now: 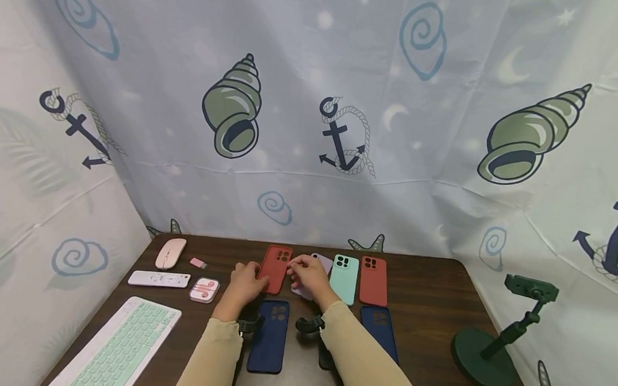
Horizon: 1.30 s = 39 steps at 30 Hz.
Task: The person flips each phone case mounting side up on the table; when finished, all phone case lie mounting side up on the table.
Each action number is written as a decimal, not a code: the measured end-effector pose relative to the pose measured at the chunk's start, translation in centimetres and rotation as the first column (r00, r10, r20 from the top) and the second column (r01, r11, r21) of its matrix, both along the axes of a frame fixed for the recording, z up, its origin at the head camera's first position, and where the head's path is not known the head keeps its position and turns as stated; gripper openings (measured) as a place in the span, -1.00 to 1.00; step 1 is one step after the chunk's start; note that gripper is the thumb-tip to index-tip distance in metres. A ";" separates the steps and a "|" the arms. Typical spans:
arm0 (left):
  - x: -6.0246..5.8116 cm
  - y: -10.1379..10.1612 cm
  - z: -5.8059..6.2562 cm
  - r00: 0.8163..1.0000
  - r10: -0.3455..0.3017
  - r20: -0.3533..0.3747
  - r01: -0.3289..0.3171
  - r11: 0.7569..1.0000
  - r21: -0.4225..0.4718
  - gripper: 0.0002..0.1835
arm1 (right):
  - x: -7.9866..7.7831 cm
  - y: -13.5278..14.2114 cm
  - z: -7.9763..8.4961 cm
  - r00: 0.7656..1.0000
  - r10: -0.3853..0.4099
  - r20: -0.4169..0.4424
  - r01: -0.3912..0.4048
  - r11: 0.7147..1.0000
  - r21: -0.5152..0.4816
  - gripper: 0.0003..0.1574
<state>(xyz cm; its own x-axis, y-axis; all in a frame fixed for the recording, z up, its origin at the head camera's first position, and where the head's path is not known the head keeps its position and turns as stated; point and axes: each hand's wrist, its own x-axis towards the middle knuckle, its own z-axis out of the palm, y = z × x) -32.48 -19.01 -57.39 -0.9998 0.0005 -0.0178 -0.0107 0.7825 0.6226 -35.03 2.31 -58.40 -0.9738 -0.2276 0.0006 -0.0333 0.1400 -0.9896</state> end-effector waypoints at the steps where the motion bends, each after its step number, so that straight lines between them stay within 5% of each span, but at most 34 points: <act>1: 0.0 0.1 0.0 1.000 0.005 -0.002 -0.005 1.000 0.005 -0.42 | 0.0 0.1 0.2 1.000 0.012 0.006 -0.012 1.000 -0.025 -0.66; 5: 0.2 0.4 0.0 0.997 0.057 -0.046 -0.056 0.998 0.030 -0.38 | 0.5 1.0 0.9 1.000 0.014 -0.008 -0.014 0.998 -0.056 -0.67; 8: 0.2 0.8 0.3 0.987 0.098 -0.130 -0.083 0.990 0.110 -0.45 | 1.3 1.9 1.1 0.998 -0.061 -0.021 0.060 0.997 -0.043 -0.69; 13: 0.0 1.9 0.8 0.955 0.077 -0.287 -0.007 0.971 0.238 -0.73 | 2.8 3.0 0.9 0.986 -0.168 0.014 0.168 0.986 0.001 -0.66; 17: 0.1 3.1 1.2 0.944 -0.001 -0.330 0.095 0.958 0.269 -0.80 | 3.7 3.9 0.8 0.973 -0.224 0.051 0.225 0.974 -0.005 -0.61; 28: 0.6 6.7 0.1 0.954 -0.193 -0.229 0.253 0.929 0.271 -0.67 | 4.9 6.5 0.7 0.942 -0.293 0.162 0.292 0.956 0.027 -0.58; 39: 0.9 6.9 -0.7 0.941 -0.300 -0.156 0.329 0.918 0.220 -0.64 | 5.3 7.1 1.4 0.949 -0.292 0.118 0.261 0.938 0.229 -0.58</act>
<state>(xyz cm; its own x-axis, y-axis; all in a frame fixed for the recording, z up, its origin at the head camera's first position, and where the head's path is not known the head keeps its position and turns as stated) -31.55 -12.06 -58.10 -0.9422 0.3047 0.1392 0.2955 0.5605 0.7736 -29.71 9.44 -57.02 -0.9836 0.0711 -0.1660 0.1802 0.3258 -0.9281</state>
